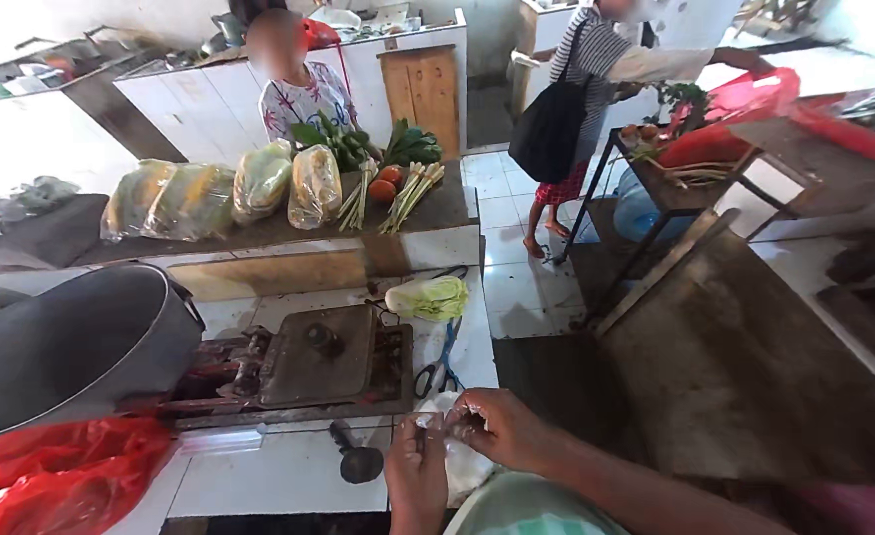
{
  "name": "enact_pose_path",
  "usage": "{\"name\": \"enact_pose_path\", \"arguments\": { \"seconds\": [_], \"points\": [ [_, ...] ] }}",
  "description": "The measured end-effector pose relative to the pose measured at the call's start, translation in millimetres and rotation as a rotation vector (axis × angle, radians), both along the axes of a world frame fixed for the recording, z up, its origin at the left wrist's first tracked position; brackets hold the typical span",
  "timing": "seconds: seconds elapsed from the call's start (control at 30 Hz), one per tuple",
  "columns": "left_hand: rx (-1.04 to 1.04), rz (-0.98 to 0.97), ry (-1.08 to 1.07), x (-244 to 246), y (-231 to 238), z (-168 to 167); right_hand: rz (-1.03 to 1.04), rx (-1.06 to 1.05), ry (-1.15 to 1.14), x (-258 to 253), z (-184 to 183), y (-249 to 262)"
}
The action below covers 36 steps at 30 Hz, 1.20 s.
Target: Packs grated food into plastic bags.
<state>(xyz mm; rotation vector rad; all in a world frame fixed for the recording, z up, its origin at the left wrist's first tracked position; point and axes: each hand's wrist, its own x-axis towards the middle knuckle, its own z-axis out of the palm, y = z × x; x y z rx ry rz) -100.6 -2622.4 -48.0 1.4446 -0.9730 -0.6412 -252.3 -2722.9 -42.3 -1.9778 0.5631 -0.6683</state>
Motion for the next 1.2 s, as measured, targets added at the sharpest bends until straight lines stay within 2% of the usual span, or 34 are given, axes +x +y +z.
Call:
{"name": "enact_pose_path", "arguments": {
  "seconds": [0.13, 0.23, 0.33, 0.43, 0.6, 0.67, 0.8, 0.87, 0.97, 1.07, 1.2],
  "points": [
    [-0.074, -0.068, -0.045, 0.9, 4.3, -3.8, -0.108, 0.048, 0.027, 0.4, -1.4, 4.8],
    [-0.088, -0.09, -0.243, 2.2, 4.5, -9.3, -0.185, 0.157, 0.061, 4.9, 0.9, 2.9],
    [0.003, -0.067, -0.414, -2.7, 18.0, -14.5, -0.228, 0.322, 0.143, 4.1, -3.5, 14.1],
    [-0.005, -0.035, -0.441, -2.4, 10.3, -11.9, -0.232, 0.24, 0.157, 6.0, 4.2, 8.5],
    [-0.019, -0.107, -0.401, 4.3, 9.0, -8.9, -0.041, -0.063, 0.133, 1.7, 2.7, 5.3],
    [-0.033, -0.125, -0.47, 7.6, 8.0, -8.4, -0.017, -0.117, 0.166, 2.6, 5.3, 2.3],
    [-0.011, -0.04, -0.681, 1.6, 14.8, -9.2, -0.045, -0.179, 0.35, 4.4, 11.0, 9.3],
    [-0.033, 0.015, -0.682, -0.6, 10.2, -7.1, -0.029, -0.086, 0.354, 6.5, 17.0, 2.7],
    [-0.098, 0.028, -0.631, 2.0, 6.3, -11.3, 0.041, 0.261, 0.279, 8.6, 14.7, -9.7],
    [-0.163, 0.053, -0.67, 2.8, 6.7, -16.3, -0.023, 0.542, 0.254, 11.7, 14.1, -13.6],
    [-0.06, 0.069, -0.822, -1.5, 15.6, -11.9, -0.032, 0.539, 0.332, 12.1, 18.4, -14.5]
  ]
}}
